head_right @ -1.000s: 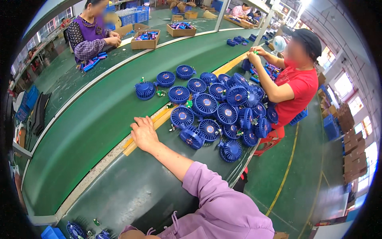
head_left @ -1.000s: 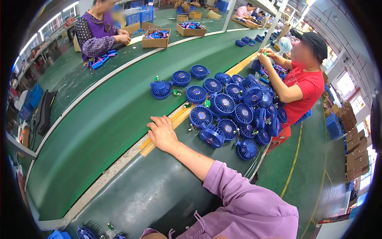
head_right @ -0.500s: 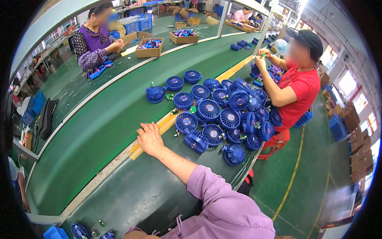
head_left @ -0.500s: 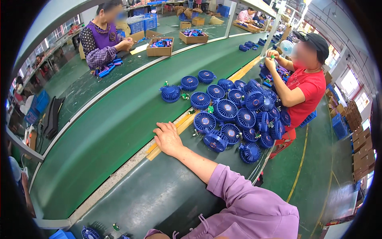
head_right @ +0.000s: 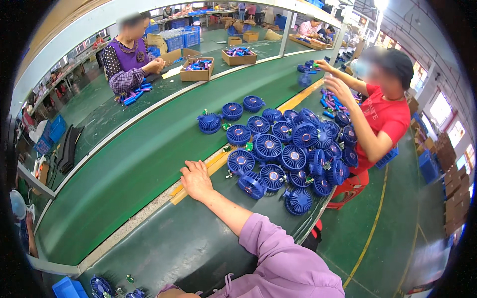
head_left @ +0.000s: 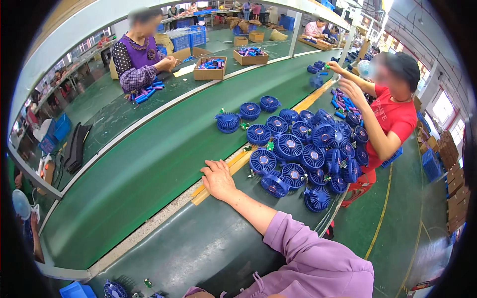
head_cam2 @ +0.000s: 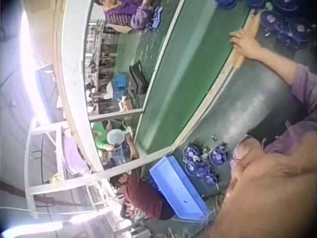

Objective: The person assembles small portable fans on a production line by attaching grill covers onto fan housings by hand and placing the parts on the table.

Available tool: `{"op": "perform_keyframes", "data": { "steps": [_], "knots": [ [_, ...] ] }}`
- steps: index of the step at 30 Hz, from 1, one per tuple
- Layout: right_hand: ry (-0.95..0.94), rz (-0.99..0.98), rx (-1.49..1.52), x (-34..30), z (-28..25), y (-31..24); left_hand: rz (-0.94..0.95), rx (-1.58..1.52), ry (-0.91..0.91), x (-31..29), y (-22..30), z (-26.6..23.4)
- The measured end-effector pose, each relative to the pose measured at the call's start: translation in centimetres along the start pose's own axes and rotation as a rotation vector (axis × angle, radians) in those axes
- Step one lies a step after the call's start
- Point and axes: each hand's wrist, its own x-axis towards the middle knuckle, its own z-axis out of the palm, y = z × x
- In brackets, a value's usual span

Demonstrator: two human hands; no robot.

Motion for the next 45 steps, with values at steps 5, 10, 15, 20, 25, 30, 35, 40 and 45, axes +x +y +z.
{"op": "perform_keyframes", "data": {
  "steps": [5,10,15,20,25,30,35,40,45],
  "knots": [
    [0.008,-0.011,0.004,0.1,0.0,0.2,0.035,-0.089,-0.076,0.8,-2.0,-1.1],
    [0.005,-0.065,-0.055,0.7,0.9,0.1,0.073,-0.040,-0.203,5.4,-2.2,-1.4],
    [0.046,-0.133,-0.083,0.4,1.8,0.8,-1.122,-0.248,0.297,13.0,-3.9,5.5],
    [-0.044,-0.098,-0.088,0.4,1.2,1.4,-1.148,-0.677,0.387,14.5,-2.8,6.0],
    [-0.029,-0.132,-0.089,0.3,0.9,1.3,-1.032,-0.789,0.556,15.0,-1.9,6.1],
    [-0.020,-0.168,-0.096,0.6,1.0,1.7,-1.053,-0.761,0.493,14.9,-1.8,5.6],
    [-0.055,-0.134,-0.086,0.5,0.9,1.7,-1.089,-0.752,0.462,15.0,-1.5,5.5],
    [-0.058,-0.133,-0.080,0.4,1.1,1.7,-0.774,-0.692,0.219,13.8,-2.4,4.7],
    [-0.035,-0.150,-0.095,0.6,0.8,1.8,-0.890,-0.693,0.509,15.0,-1.3,6.1]
  ]
}}
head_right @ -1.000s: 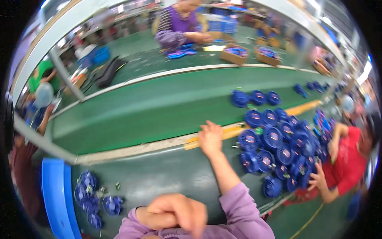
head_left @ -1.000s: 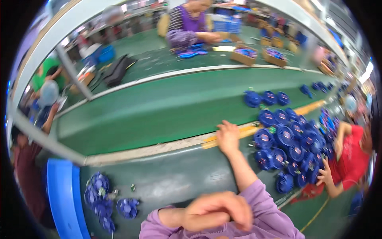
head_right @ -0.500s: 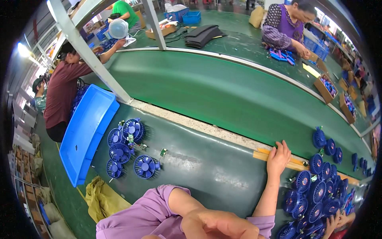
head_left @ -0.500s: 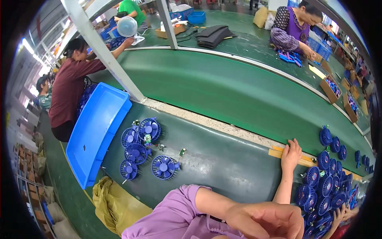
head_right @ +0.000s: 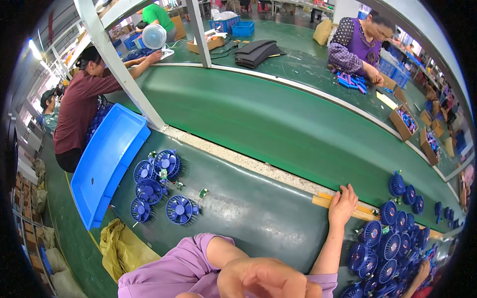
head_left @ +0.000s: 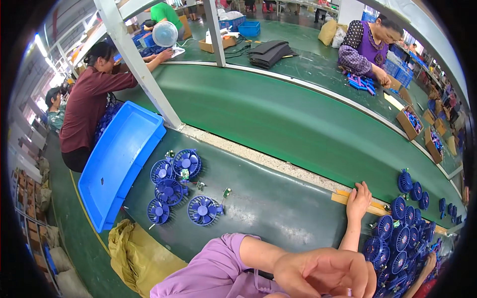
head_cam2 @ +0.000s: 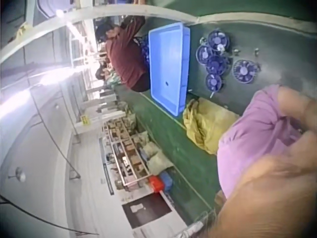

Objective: The person assembles small portable fans on a production line by attaching grill covers onto fan housings by hand and placing the parts on the table.

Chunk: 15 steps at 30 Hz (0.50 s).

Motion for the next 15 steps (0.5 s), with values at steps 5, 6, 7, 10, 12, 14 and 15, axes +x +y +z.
{"op": "perform_keyframes", "data": {
  "steps": [5,6,7,10,12,14,15],
  "knots": [
    [0.008,-0.006,0.002,0.04,-0.16,-0.31,-0.040,0.156,-0.103,0.16,0.40,-0.98],
    [0.006,-0.007,-0.001,-0.01,-0.10,-0.28,-0.042,0.151,-0.110,0.11,0.52,-0.87],
    [0.005,-0.008,-0.002,-0.05,0.00,-0.35,-0.069,0.156,-0.076,0.02,0.80,-0.63],
    [0.004,-0.002,-0.002,-0.04,-0.15,-0.65,-0.079,0.175,-0.089,0.11,0.71,-0.88],
    [0.007,0.004,0.007,-0.14,-0.15,-0.77,-0.060,0.193,-0.135,-0.01,0.71,-1.13],
    [0.005,0.011,0.008,-0.16,-0.33,-0.86,-0.094,0.247,-0.171,-0.20,0.94,-1.38],
    [-0.005,0.024,0.009,-0.15,-0.42,-0.81,-0.096,0.253,-0.178,-0.14,0.76,-1.44]
  ]
}}
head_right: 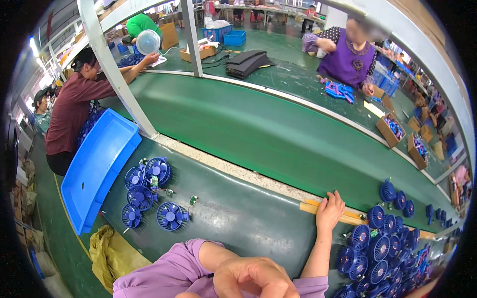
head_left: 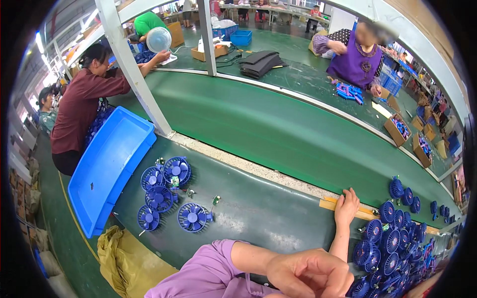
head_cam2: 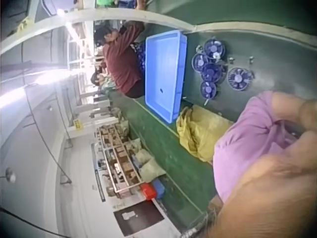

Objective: The person assembles small portable fans on a production line by attaching grill covers onto fan housings by hand and placing the parts on the table.

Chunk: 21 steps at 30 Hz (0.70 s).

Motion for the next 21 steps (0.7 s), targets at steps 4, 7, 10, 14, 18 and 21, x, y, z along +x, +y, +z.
{"op": "perform_keyframes", "data": {
  "steps": [4,7,10,14,18,21],
  "knots": [
    [0.007,-0.012,-0.002,0.2,0.1,-0.1,0.128,-0.026,0.039,0.5,0.3,0.9],
    [0.009,-0.006,-0.012,0.2,0.3,-0.1,0.171,-0.025,0.156,0.3,0.7,1.7],
    [0.003,-0.006,-0.001,-0.1,0.2,0.2,0.091,0.004,0.152,0.0,1.3,1.4],
    [0.000,-0.008,0.001,-0.1,0.1,0.0,0.113,0.089,0.094,-0.5,1.4,1.1],
    [0.004,-0.007,-0.013,-0.1,0.4,0.6,0.139,0.085,0.047,-0.3,1.6,0.4],
    [-0.005,-0.010,-0.016,0.0,0.5,0.5,0.313,0.155,0.014,0.5,1.6,0.1]
  ]
}}
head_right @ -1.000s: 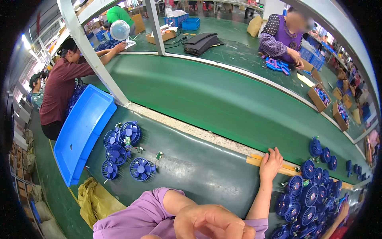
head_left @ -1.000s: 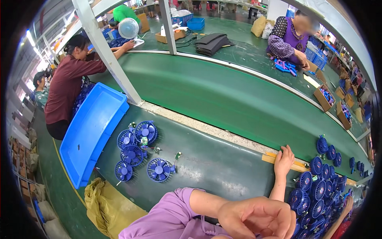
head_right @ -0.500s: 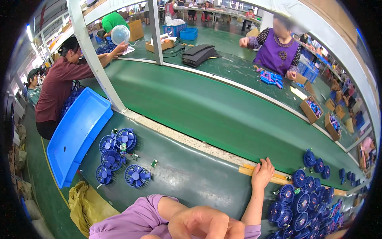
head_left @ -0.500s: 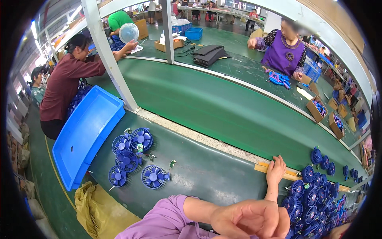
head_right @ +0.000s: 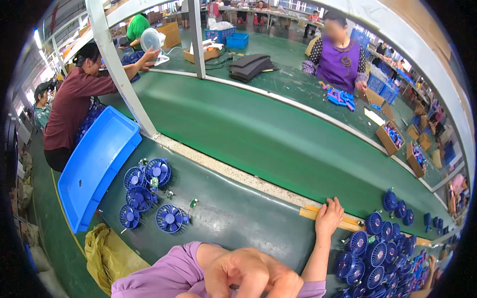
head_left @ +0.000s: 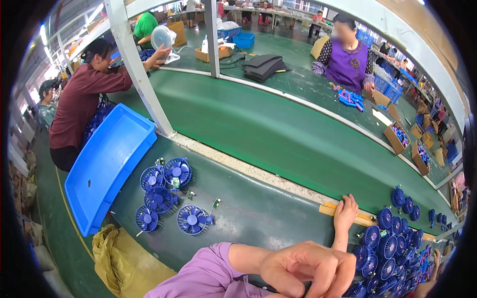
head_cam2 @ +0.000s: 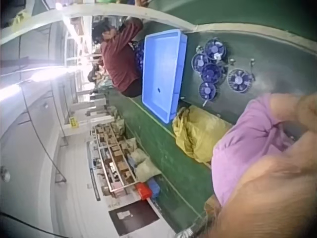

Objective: The person assembles small portable fans on a production line by attaching grill covers onto fan housings by hand and placing the parts on the table.

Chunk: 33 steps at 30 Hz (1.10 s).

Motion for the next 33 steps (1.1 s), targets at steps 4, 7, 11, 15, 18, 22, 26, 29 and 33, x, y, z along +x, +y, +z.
{"op": "perform_keyframes", "data": {
  "steps": [4,7,11,15,18,22,26,29,33],
  "knots": [
    [0.006,-0.020,0.008,0.4,0.0,-0.2,-0.071,0.164,0.018,0.1,1.3,-0.6],
    [-0.012,-0.032,-0.011,0.3,-0.1,-0.1,-0.125,0.218,-0.004,0.3,1.4,-1.1],
    [-0.012,-0.031,-0.023,0.3,-0.2,0.4,-0.134,0.087,0.067,1.0,1.5,-0.3],
    [-0.014,-0.040,-0.017,0.2,0.0,-0.4,-0.139,0.119,0.057,0.7,1.7,-0.1],
    [-0.019,-0.030,-0.040,0.2,-0.2,0.3,-0.183,0.158,-0.017,0.2,0.8,-1.1],
    [-0.021,-0.024,-0.038,0.2,-0.2,0.2,-0.195,0.114,-0.016,0.3,0.7,-1.1],
    [-0.021,-0.025,-0.036,0.1,-0.1,0.1,-0.199,0.085,0.004,0.2,1.0,-0.6],
    [-0.022,-0.022,-0.028,0.1,-0.2,0.0,-0.185,0.084,0.010,0.3,1.1,-0.5],
    [-0.020,-0.016,-0.027,0.1,-0.2,0.2,-0.176,0.078,0.003,0.3,1.0,-0.4]
  ]
}}
